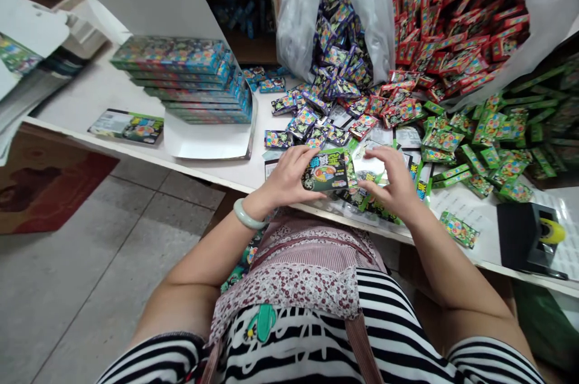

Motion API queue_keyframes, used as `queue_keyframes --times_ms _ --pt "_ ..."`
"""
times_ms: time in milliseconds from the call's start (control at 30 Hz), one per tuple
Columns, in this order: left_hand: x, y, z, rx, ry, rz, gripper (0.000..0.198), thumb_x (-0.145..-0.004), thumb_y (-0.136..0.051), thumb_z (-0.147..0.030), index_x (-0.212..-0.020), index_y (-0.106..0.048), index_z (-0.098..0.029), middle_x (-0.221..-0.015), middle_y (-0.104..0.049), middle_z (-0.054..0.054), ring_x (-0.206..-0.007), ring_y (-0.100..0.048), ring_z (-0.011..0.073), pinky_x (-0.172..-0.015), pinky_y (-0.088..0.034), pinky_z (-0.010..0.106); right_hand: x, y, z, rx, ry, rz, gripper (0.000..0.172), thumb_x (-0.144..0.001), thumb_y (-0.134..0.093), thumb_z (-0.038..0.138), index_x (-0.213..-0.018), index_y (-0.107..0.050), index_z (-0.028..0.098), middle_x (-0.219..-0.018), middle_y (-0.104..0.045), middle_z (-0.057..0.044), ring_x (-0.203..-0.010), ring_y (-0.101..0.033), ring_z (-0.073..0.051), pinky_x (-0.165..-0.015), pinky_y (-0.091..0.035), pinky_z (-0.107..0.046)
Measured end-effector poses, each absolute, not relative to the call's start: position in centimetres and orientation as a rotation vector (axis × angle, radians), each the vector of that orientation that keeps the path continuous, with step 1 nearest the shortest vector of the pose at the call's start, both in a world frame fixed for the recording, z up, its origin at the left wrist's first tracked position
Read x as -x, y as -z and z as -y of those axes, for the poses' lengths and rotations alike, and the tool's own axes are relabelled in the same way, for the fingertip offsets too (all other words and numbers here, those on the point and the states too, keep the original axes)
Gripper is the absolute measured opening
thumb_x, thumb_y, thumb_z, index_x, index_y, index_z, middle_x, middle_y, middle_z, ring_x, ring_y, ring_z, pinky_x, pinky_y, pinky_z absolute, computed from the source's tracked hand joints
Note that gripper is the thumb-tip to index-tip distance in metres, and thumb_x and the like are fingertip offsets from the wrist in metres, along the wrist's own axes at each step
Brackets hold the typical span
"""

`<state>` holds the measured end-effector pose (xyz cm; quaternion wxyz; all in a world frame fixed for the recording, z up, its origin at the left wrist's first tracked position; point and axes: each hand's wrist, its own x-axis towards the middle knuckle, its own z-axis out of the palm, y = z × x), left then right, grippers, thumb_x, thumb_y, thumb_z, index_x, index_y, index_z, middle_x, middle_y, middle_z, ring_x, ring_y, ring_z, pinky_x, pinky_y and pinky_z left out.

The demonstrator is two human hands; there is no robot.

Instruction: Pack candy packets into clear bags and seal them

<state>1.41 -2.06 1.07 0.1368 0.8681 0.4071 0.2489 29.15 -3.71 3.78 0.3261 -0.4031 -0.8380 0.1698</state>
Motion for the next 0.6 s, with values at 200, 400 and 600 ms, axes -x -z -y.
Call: queue_keyframes --times_ms 200,400,600 --pt "-1.4 -0.4 1.9 -2.521 -0.737 -1.162 0.106 -0.067 -0.077 -0.071 -0.150 -0.038 -0.018 -0.130 -0.054 0.018 -0.122 -0.052 0.0372 -0.106 -0.044 0.055 -27.6 -2.3 4.1 1.108 -0.611 2.145 0.038 -0.100 -0.046 0.040 -0.135 -0.055 0.029 -0.128 -0.068 -0.010 -0.127 -0.059 -0.028 -0.113 -0.037 -0.062" --pt "0.6 -1.2 1.9 -2.519 -0.805 -1.281 0.103 -0.070 -0.076 -0.070 -0.151 -0.035 -0.022 -0.128 -0.053 0.016 -0.118 -0.053 0.0356 -0.104 -0.046 0.055 -34.7 -0.8 -6.6 1.575 -0.235 1.815 0.045 -0.089 -0.059 0.049 -0.123 -0.062 0.020 -0.119 -0.068 -0.016 -0.115 -0.061 -0.033 -0.101 -0.046 -0.058" --pt "0.4 -1.8 2.0 -2.535 -0.821 -1.239 0.103 -0.071 -0.075 -0.069 -0.154 -0.031 -0.024 -0.127 -0.053 0.015 -0.116 -0.054 0.0346 -0.103 -0.047 0.053 -36.7 0.5 -13.4 1.936 -0.146 1.687 0.087 -0.063 -0.084 0.051 -0.131 -0.052 0.009 -0.123 -0.062 -0.025 -0.119 -0.055 -0.041 -0.101 -0.044 -0.059"
